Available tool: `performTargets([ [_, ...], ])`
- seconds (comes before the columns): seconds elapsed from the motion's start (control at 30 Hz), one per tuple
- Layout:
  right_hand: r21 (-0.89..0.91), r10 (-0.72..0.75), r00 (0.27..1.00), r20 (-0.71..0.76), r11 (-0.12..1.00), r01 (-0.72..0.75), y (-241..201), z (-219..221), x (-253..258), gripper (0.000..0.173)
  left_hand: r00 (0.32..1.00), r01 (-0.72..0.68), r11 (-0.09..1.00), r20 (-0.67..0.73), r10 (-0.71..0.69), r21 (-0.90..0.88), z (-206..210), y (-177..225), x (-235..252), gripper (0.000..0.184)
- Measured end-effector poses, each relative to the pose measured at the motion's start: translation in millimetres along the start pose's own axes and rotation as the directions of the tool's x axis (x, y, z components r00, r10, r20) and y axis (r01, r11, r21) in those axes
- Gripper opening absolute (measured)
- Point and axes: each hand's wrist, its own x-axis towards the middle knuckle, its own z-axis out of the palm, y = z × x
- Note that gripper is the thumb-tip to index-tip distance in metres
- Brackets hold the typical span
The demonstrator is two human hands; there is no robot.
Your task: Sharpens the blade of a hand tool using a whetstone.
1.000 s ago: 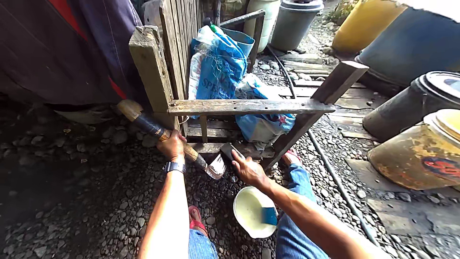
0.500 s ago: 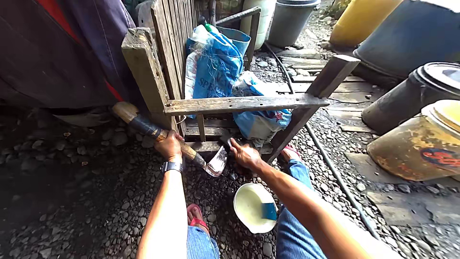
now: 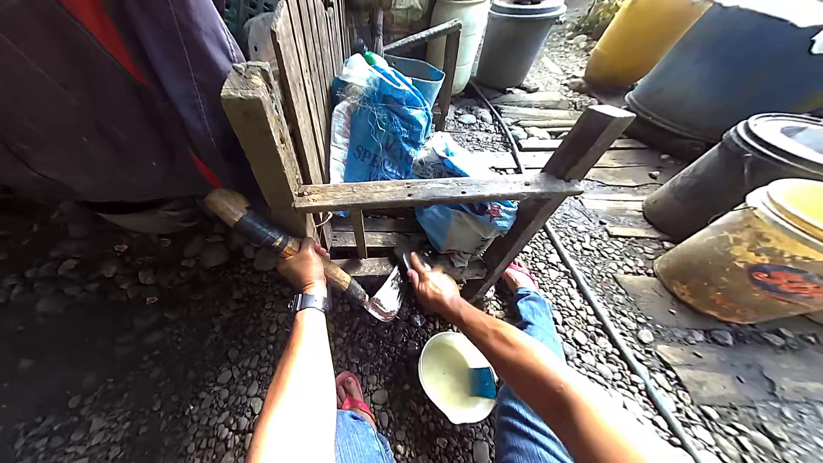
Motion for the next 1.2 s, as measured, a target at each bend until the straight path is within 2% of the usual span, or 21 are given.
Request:
performTargets([
  [0.13, -0.05, -0.137, 0.99, 0.011, 0.989, 0.138, 18, 17, -24, 0.059, 1.0, -0.017, 1.0, -0.003, 0.017, -0.023, 1, 0, -1, 0.015],
  [0.3, 0.047, 0.042, 0.999, -0.012, 0.998, -0.042, -2, -9, 10, 0.058, 0.999, -0.035, 0.999, 0.008, 0.036, -0.03, 0, -2, 0, 0.019],
  [0.33, 0.052, 0.046, 0.999, -0.014, 0.998, -0.045, -4, -3, 6, 0.059, 1.0, -0.028, 0.999, 0.004, 0.028, -0.028, 0, -2, -1, 0.018],
  [0.5, -0.043, -0.125, 0.992, -0.006, 0.991, 0.125, 12, 21, -24, 0.059, 1.0, -0.028, 0.999, 0.004, 0.028, -0.024, 0, -3, 1, 0.012],
  [0.53, -0.032, -0.114, 0.993, -0.027, 0.993, 0.114, 14, 16, -16, 0.059, 0.999, -0.034, 0.999, 0.006, 0.034, -0.032, -1, -4, 1, 0.013],
  [0.63, 0.061, 0.038, 0.999, -0.025, 0.997, -0.036, 3, -8, 13, 0.058, 1.0, -0.029, 0.999, 0.012, 0.029, -0.037, -2, -4, 1, 0.014],
  [0.7, 0.089, 0.08, 0.996, -0.035, 0.993, -0.077, -2, -3, 11, 0.059, 1.0, -0.023, 0.999, 0.007, 0.023, -0.034, -1, -3, 1, 0.014],
  [0.87, -0.037, -0.069, 0.998, -0.005, 0.997, 0.069, 13, 14, -15, 0.059, 0.999, -0.035, 0.998, -0.004, 0.035, -0.06, 0, -5, 4, 0.016],
  [1.0, 0.098, 0.047, 0.998, -0.032, 0.994, -0.044, 5, -7, 15, 0.058, 0.999, -0.039, 0.997, 0.003, 0.039, -0.061, 0, -7, 4, 0.016],
  [1.07, 0.123, 0.075, 0.995, -0.058, 0.99, -0.067, 2, 2, 12, 0.059, 1.0, -0.03, 0.999, 0.007, 0.031, -0.04, 0, -4, 2, 0.016],
  [1.2, 0.009, -0.008, 0.999, -0.041, 1.0, 0.008, 14, 25, -13, 0.059, 1.0, -0.015, 1.0, 0.005, 0.015, -0.026, 0, -1, 1, 0.014],
])
